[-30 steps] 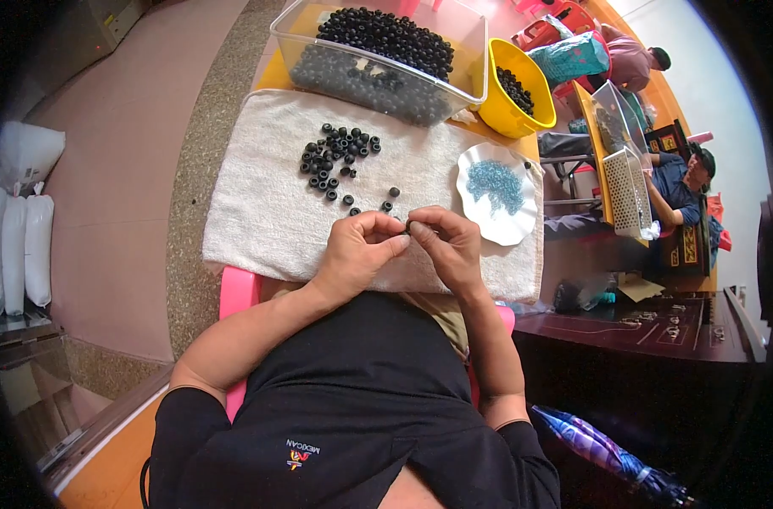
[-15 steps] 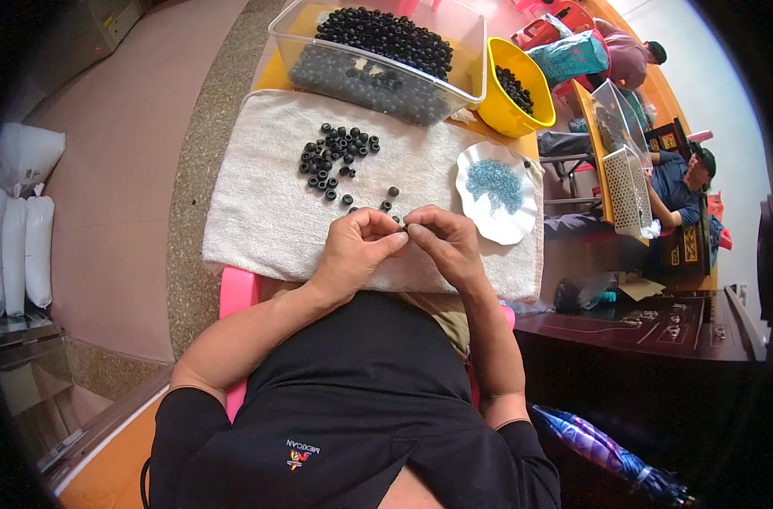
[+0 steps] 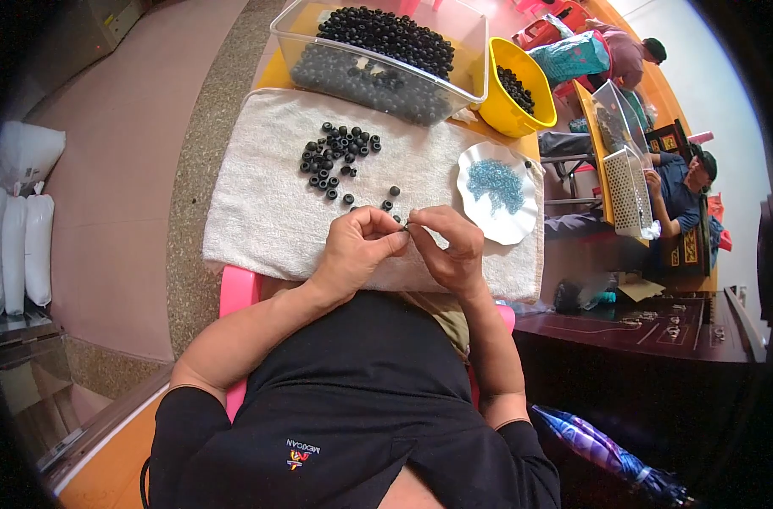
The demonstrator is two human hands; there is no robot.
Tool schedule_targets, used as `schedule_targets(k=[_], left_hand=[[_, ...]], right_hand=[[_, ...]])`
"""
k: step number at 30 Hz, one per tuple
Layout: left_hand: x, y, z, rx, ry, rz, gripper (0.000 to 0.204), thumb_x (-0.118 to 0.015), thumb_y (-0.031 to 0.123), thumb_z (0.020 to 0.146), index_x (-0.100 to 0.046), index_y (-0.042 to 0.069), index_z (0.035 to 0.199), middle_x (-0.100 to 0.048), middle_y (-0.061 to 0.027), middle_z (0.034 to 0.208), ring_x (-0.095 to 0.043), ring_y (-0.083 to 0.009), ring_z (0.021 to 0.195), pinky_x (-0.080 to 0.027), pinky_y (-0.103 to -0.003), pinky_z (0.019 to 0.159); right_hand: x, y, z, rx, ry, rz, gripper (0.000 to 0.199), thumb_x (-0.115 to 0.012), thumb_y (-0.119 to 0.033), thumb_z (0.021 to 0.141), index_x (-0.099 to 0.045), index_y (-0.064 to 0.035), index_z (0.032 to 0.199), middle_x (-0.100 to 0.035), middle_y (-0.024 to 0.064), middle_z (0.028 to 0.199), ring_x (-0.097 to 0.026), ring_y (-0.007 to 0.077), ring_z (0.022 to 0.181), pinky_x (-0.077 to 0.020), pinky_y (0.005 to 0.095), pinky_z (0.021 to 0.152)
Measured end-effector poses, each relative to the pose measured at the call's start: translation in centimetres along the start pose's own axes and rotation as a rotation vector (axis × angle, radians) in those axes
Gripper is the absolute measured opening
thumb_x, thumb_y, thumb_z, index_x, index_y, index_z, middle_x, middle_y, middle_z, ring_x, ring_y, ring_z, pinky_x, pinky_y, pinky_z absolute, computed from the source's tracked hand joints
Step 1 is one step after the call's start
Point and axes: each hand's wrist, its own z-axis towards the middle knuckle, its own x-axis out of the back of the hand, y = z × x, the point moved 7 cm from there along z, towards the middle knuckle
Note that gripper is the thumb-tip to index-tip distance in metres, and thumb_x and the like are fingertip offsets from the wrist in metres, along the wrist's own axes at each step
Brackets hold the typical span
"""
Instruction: Inspecting and handling small black beads on a towel at a workbench.
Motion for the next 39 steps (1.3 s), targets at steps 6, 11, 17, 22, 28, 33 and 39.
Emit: schedule_targets(k=[6,11,17,22,28,33,39], left_hand=[[-0.1,0.3,-0.1,0.009,-0.005,-0.021,0.015,-0.070,0.004,0.087,-0.060,-0.001,0.096,-0.067,-0.0069,0.088,-0.065,-0.0112,0.079,-0.056,-0.025,0.074],[0.1,0.4,0.0,0.038,0.025,-0.050,0.015,-0.070,0.003,0.087,-0.060,-0.001,0.097,-0.067,-0.0068,0.090,-0.065,-0.0112,0.080,-0.056,-0.025,0.075],[0.2,0.3,0.1,0.029,0.016,-0.061,0.014,-0.069,0.001,0.086,-0.060,0.000,0.097,-0.066,-0.0065,0.091,-0.064,-0.0110,0.082,-0.056,-0.025,0.076],[-0.1,0.5,-0.1,0.045,0.012,-0.100,0.013,-0.069,0.001,0.086,-0.060,0.000,0.096,-0.066,-0.0058,0.089,-0.063,-0.0103,0.080,-0.055,-0.024,0.075],[0.0,0.3,-0.1,0.076,-0.001,-0.136,0.013,-0.068,0.001,0.087,-0.059,0.000,0.096,-0.065,-0.0060,0.089,-0.064,-0.0106,0.080,-0.055,-0.024,0.075],[-0.2,0.3,-0.2,0.100,0.016,-0.168,0.014,-0.070,0.002,0.086,-0.060,0.001,0.094,-0.065,-0.0045,0.086,-0.062,-0.0091,0.078,-0.054,-0.023,0.073],[-0.1,-0.1,-0.2,0.111,-0.022,-0.159,0.013,-0.067,-0.002,0.086,-0.058,0.002,0.094,-0.065,-0.0059,0.089,-0.065,-0.0113,0.081,-0.057,-0.026,0.077]], right_hand=[[0.1,-1.3,0.3,0.147,-0.045,-0.160,0.038,-0.071,0.009,0.067,-0.066,-0.0015,0.103,-0.069,0.0160,0.092,-0.068,0.0291,0.084,-0.0542,0.0340,0.071],[-0.1,-2.1,0.6,0.139,-0.083,-0.174,0.041,-0.074,0.006,0.064,-0.066,-0.0015,0.103,-0.068,0.0154,0.095,-0.068,0.0292,0.084,-0.0546,0.0345,0.071],[-0.1,-1.6,0.4,0.146,-0.092,-0.178,0.040,-0.080,0.003,0.064,-0.067,-0.0028,0.102,-0.068,0.0139,0.096,-0.068,0.0278,0.084,-0.0550,0.0337,0.071],[-0.1,-1.6,0.3,0.132,-0.096,-0.129,0.034,-0.080,0.003,0.066,-0.068,-0.0034,0.097,-0.068,0.0126,0.096,-0.069,0.0260,0.084,-0.0550,0.0326,0.070],[-0.1,-1.2,0.2,0.098,-0.103,-0.096,0.034,-0.080,0.003,0.065,-0.069,-0.0033,0.097,-0.068,0.0128,0.095,-0.069,0.0259,0.083,-0.0550,0.0320,0.070],[-0.2,-2.0,0.2,0.178,-0.088,-0.198,0.039,-0.080,0.001,0.064,-0.068,-0.0027,0.101,-0.068,0.0148,0.094,-0.069,0.0285,0.083,-0.0553,0.0331,0.070],[-0.3,-2.8,0.3,0.200,-0.066,-0.232,0.037,-0.078,-0.002,0.070,-0.066,-0.0019,0.105,-0.068,0.0155,0.093,-0.068,0.0301,0.085,-0.0551,0.0363,0.071]])
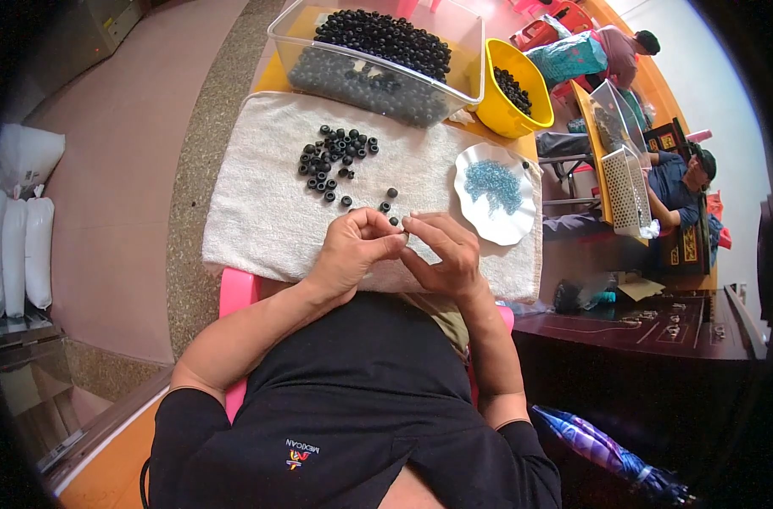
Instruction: Inspecting and handling small black beads on a towel at a workbench.
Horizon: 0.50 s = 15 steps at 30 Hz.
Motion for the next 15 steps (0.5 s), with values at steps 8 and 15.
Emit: schedule_targets(k=[8,15], left_hand=[[-0.63,0.71,-0.27,0.003,-0.035,-0.015,0.012,-0.070,-0.001,0.085,-0.059,0.002,0.088,-0.065,-0.0042,0.084,-0.062,-0.0082,0.076,-0.054,-0.023,0.072],[-0.69,0.56,-0.23,0.015,-0.073,-0.012,0.011,-0.069,-0.002,0.085,-0.059,0.002,0.086,-0.065,-0.0043,0.083,-0.062,-0.0081,0.074,-0.054,-0.022,0.070]], right_hand=[[0.17,-0.24,-0.21,-0.045,0.021,0.015,0.039,-0.079,-0.003,0.069,-0.065,-0.0027,0.106,-0.068,0.0145,0.091,-0.068,0.0288,0.080,-0.0547,0.0358,0.067],[-0.18,-0.46,-0.38,-0.002,-0.036,0.007,0.042,-0.076,0.003,0.065,-0.066,-0.0017,0.105,-0.068,0.0149,0.088,-0.068,0.0282,0.075,-0.0538,0.0329,0.064]])
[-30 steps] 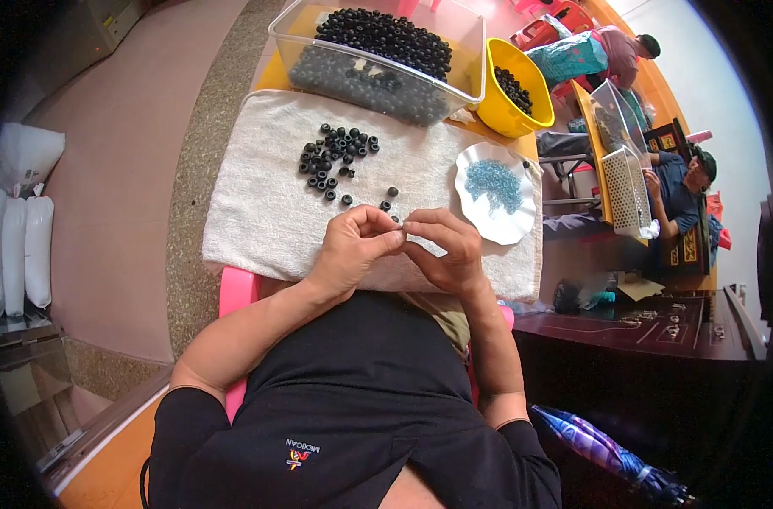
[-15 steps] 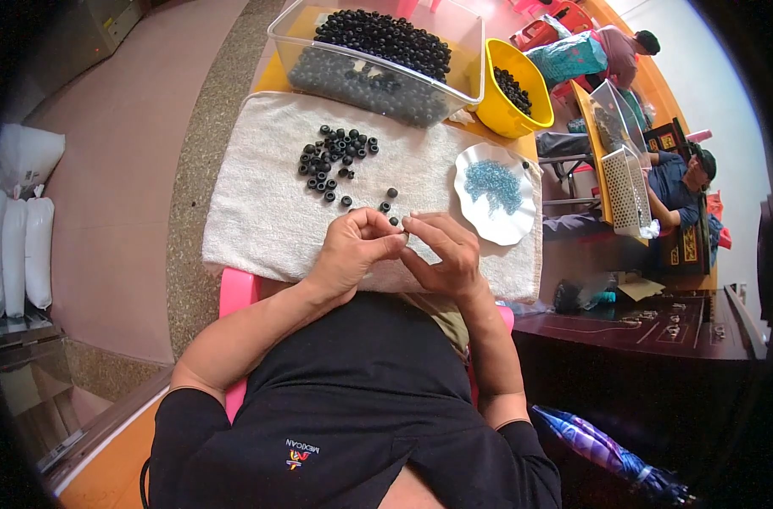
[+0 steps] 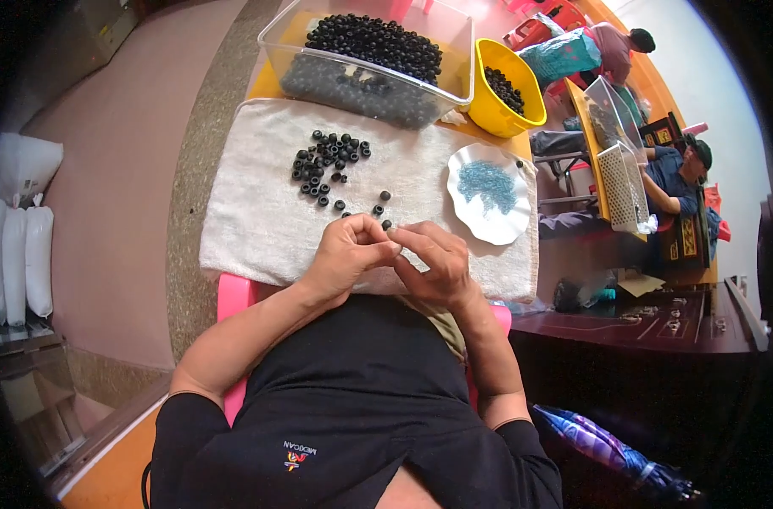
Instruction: Inspecting and handling small black beads on a towel at a workbench.
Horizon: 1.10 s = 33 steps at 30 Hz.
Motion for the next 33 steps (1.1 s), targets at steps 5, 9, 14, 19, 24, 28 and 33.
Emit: schedule_targets(k=[5,9,14,19,24,28,33], left_hand=[[0.10,0.22,0.10,0.075,0.022,0.007,0.013,-0.067,-0.003,0.086,-0.056,0.003,0.089,-0.066,-0.0066,0.087,-0.065,-0.0114,0.078,-0.056,-0.024,0.072],[0.11,0.34,0.20,0.075,0.055,0.010,0.012,-0.068,-0.001,0.087,-0.057,0.003,0.090,-0.066,-0.0071,0.087,-0.065,-0.0114,0.078,-0.056,-0.025,0.073],[0.28,0.42,0.15,0.044,0.078,0.019,0.011,-0.068,0.001,0.087,-0.057,0.003,0.090,-0.066,-0.0069,0.088,-0.065,-0.0115,0.080,-0.055,-0.026,0.074],[0.50,0.18,0.16,0.049,0.080,0.029,0.012,-0.069,0.002,0.087,-0.057,0.004,0.089,-0.066,-0.0063,0.089,-0.064,-0.0114,0.082,-0.055,-0.026,0.075],[0.35,0.00,0.13,0.039,0.087,0.011,0.013,-0.070,0.004,0.087,-0.057,0.005,0.089,-0.066,-0.0053,0.089,-0.064,-0.0111,0.082,-0.054,-0.026,0.074],[0.04,0.17,0.03,0.026,0.068,0.068,0.012,-0.070,0.006,0.088,-0.057,0.005,0.088,-0.066,-0.0043,0.086,-0.064,-0.0107,0.080,-0.054,-0.026,0.074],[-0.22,-0.08,0.00,0.028,0.029,0.100,0.013,-0.070,0.009,0.089,-0.058,0.006,0.088,-0.066,-0.0043,0.085,-0.064,-0.0101,0.078,-0.055,-0.026,0.074]], right_hand=[[0.11,0.13,0.14,0.006,0.016,-0.001,0.041,-0.077,0.002,0.065,-0.065,-0.0015,0.105,-0.068,0.0140,0.088,-0.068,0.0278,0.074,-0.0535,0.0330,0.063],[0.25,0.90,-0.06,-0.036,0.077,0.023,0.044,-0.079,0.001,0.065,-0.064,-0.0010,0.106,-0.068,0.0146,0.089,-0.068,0.0281,0.076,-0.0540,0.0338,0.064],[0.08,0.94,-0.14,-0.007,0.085,-0.001,0.045,-0.079,0.001,0.064,-0.063,-0.0012,0.106,-0.067,0.0152,0.092,-0.067,0.0285,0.078,-0.0543,0.0343,0.066],[-0.01,0.71,-0.01,-0.012,0.094,-0.014,0.043,-0.080,-0.002,0.066,-0.063,-0.0034,0.106,-0.066,0.0136,0.093,-0.066,0.0287,0.079,-0.0541,0.0355,0.066],[-0.03,0.42,0.06,0.005,0.087,-0.018,0.045,-0.079,-0.001,0.066,-0.062,-0.0028,0.107,-0.065,0.0139,0.092,-0.065,0.0287,0.077,-0.0534,0.0353,0.065],[0.08,0.32,0.00,-0.046,0.093,-0.001,0.044,-0.079,0.000,0.067,-0.062,-0.0023,0.107,-0.064,0.0144,0.088,-0.064,0.0287,0.073,-0.0519,0.0355,0.062],[0.19,0.60,-0.15,-0.054,0.070,0.024,0.044,-0.078,0.002,0.067,-0.062,-0.0025,0.107,-0.063,0.0142,0.085,-0.063,0.0286,0.072,-0.0514,0.0351,0.062]])
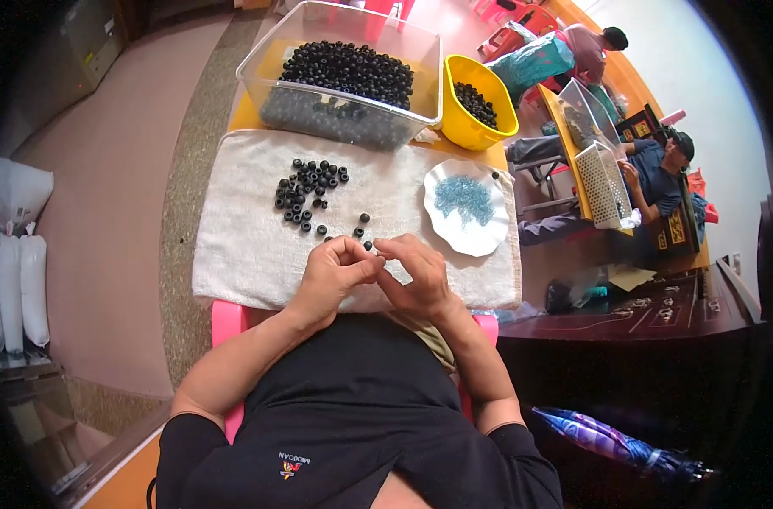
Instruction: Inspecting and handling small black beads on a towel at a workbench.
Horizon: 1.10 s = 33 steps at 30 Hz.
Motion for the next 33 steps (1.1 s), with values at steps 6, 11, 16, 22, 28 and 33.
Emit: schedule_targets(k=[6,11,16,22,28,33], left_hand=[[0.1,0.1,0.0,-0.008,0.025,-0.006,0.012,-0.069,0.012,0.090,-0.059,0.005,0.089,-0.066,-0.0036,0.084,-0.064,-0.0100,0.076,-0.055,-0.026,0.074],[-0.2,0.0,-0.2,-0.001,0.018,-0.004,0.013,-0.069,0.012,0.090,-0.059,0.005,0.089,-0.066,-0.0034,0.083,-0.063,-0.0093,0.075,-0.054,-0.025,0.072],[-0.3,-0.2,-0.2,-0.003,0.017,-0.003,0.013,-0.070,0.012,0.089,-0.059,0.005,0.089,-0.065,-0.0031,0.081,-0.063,-0.0092,0.074,-0.054,-0.024,0.070],[0.0,0.4,-0.2,-0.018,0.058,0.021,0.013,-0.070,0.012,0.089,-0.059,0.005,0.089,-0.064,-0.0024,0.080,-0.062,-0.0089,0.072,-0.053,-0.024,0.069],[0.4,0.0,-0.1,-0.042,0.081,-0.005,0.013,-0.070,0.012,0.089,-0.059,0.005,0.088,-0.063,-0.0022,0.079,-0.061,-0.0090,0.070,-0.052,-0.024,0.069],[1.3,0.6,-0.2,-0.106,0.206,-0.030,0.010,-0.068,0.009,0.090,-0.058,0.005,0.088,-0.062,-0.0027,0.079,-0.060,-0.0093,0.072,-0.052,-0.024,0.069]], right_hand=[[3.7,2.3,1.6,-0.100,0.190,-0.076,0.030,-0.076,0.006,0.070,-0.065,-0.0019,0.096,-0.065,0.0141,0.090,-0.065,0.0289,0.085,-0.0525,0.0344,0.073],[11.3,6.2,5.4,0.021,0.468,-0.493,0.019,-0.070,0.004,0.078,-0.066,0.0012,0.097,-0.066,0.0142,0.099,-0.065,0.0231,0.087,-0.0533,0.0299,0.074],[16.9,14.9,9.9,-0.145,0.524,-0.512,0.023,-0.069,0.000,0.082,-0.068,0.0013,0.105,-0.065,0.0136,0.108,-0.066,0.0198,0.087,-0.0533,0.0308,0.078],[15.5,17.3,8.9,-0.253,0.407,-0.504,0.026,-0.070,-0.004,0.082,-0.068,0.0003,0.108,-0.065,0.0143,0.110,-0.067,0.0176,0.082,-0.0539,0.0278,0.073],[6.4,11.6,5.6,-0.276,0.057,-0.085,0.021,-0.069,0.001,0.081,-0.068,-0.0006,0.102,-0.068,0.0106,0.100,-0.066,0.0152,0.078,-0.0531,0.0268,0.071],[0.1,6.9,4.2,-0.268,-0.268,0.000,0.026,-0.073,-0.001,0.076,-0.068,-0.0021,0.102,-0.068,0.0127,0.101,-0.068,0.0235,0.078,-0.0538,0.0308,0.068]])
